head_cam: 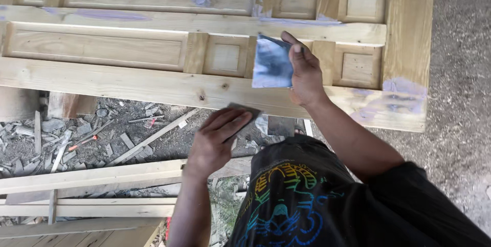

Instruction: The person scoops wood filler from a can using a putty knife and applies it to gaps and imperfections on a wooden door. They spread the filler across multiple areas of the door surface.

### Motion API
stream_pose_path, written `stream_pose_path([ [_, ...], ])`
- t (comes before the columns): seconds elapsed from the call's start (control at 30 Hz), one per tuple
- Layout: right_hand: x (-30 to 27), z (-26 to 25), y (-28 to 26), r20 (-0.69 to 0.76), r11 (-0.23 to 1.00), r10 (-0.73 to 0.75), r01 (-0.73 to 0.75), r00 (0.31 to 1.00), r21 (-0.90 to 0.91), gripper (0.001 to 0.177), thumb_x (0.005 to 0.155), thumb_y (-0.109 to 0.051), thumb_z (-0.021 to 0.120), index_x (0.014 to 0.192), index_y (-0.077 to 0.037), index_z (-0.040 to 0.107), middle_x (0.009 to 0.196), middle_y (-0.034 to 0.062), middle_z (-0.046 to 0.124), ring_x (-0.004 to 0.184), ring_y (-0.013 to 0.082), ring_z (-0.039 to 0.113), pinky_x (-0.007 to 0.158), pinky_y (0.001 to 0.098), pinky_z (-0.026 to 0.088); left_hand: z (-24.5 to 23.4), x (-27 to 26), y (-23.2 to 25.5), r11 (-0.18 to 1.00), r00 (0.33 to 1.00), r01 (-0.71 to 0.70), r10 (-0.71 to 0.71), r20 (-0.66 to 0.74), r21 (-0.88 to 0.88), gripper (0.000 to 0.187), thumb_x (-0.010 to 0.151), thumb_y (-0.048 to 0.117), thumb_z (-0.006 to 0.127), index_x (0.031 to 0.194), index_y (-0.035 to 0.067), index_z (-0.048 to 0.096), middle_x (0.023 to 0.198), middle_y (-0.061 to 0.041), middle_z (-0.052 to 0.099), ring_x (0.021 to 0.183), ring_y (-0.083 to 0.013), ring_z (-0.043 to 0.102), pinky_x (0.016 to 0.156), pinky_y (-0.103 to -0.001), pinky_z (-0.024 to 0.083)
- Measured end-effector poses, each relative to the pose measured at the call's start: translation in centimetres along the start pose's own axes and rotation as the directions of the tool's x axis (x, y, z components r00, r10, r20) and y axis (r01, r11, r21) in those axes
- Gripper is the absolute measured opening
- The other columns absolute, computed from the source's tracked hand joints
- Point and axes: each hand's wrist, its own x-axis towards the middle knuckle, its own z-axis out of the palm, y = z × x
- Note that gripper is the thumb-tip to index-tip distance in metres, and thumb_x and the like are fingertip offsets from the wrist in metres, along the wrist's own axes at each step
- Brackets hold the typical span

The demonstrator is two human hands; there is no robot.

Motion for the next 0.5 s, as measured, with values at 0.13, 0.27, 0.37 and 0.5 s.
stream_pose_path([
  [0.13,-1.9,3.2,-0.1,0.263,0.812,0.093,-0.226,0.960,0.538,0.054,0.105,-0.031,0.062,0.151,-0.007,0.047,0.136,0.0127,0.064,0.120,0.0245,0.064,0.103,0.0416,0.054,-0.9,1.1,0.5,0.974,0.973,-0.186,0.165,-0.163,-0.125,0.044,0.091,0.004,0.074,0.133,0.014,0.067,0.144,-0.009,0.061,0.138,-0.0349,0.057,0.116,-0.045,0.050],
  [0.27,-4.2,3.9,1.1,0.331,0.647,0.146,-0.343,0.932,0.681,0.051,0.109,-0.030,0.057,0.153,-0.007,0.048,0.144,0.0138,0.060,0.129,0.0253,0.061,0.111,0.0404,0.053,2.5,2.7,-0.1,0.947,0.921,-0.299,0.254,-0.297,-0.119,0.042,0.091,0.011,0.078,0.130,0.024,0.069,0.149,-0.008,0.057,0.144,-0.0341,0.047,0.119,-0.045,0.042],
  [0.37,-3.5,0.7,0.3,0.459,0.617,0.033,-0.379,0.888,0.689,0.047,0.112,-0.031,0.056,0.151,-0.006,0.051,0.147,0.0179,0.059,0.131,0.0309,0.062,0.110,0.0449,0.053,4.9,3.0,-1.5,0.959,0.932,-0.279,0.259,-0.254,-0.043,0.054,0.089,0.026,0.083,0.139,0.023,0.063,0.148,-0.010,0.053,0.140,-0.0384,0.048,0.121,-0.054,0.042],
  [0.5,-3.2,-4.3,0.3,0.353,0.729,0.173,-0.361,0.919,0.582,0.046,0.111,-0.030,0.060,0.150,-0.008,0.051,0.149,0.0159,0.057,0.135,0.0322,0.059,0.116,0.0505,0.049,8.3,2.1,-2.7,0.974,0.978,-0.162,0.137,-0.154,-0.158,0.066,0.090,0.022,0.084,0.149,0.024,0.054,0.150,-0.012,0.051,0.144,-0.0404,0.045,0.124,-0.053,0.040],
])
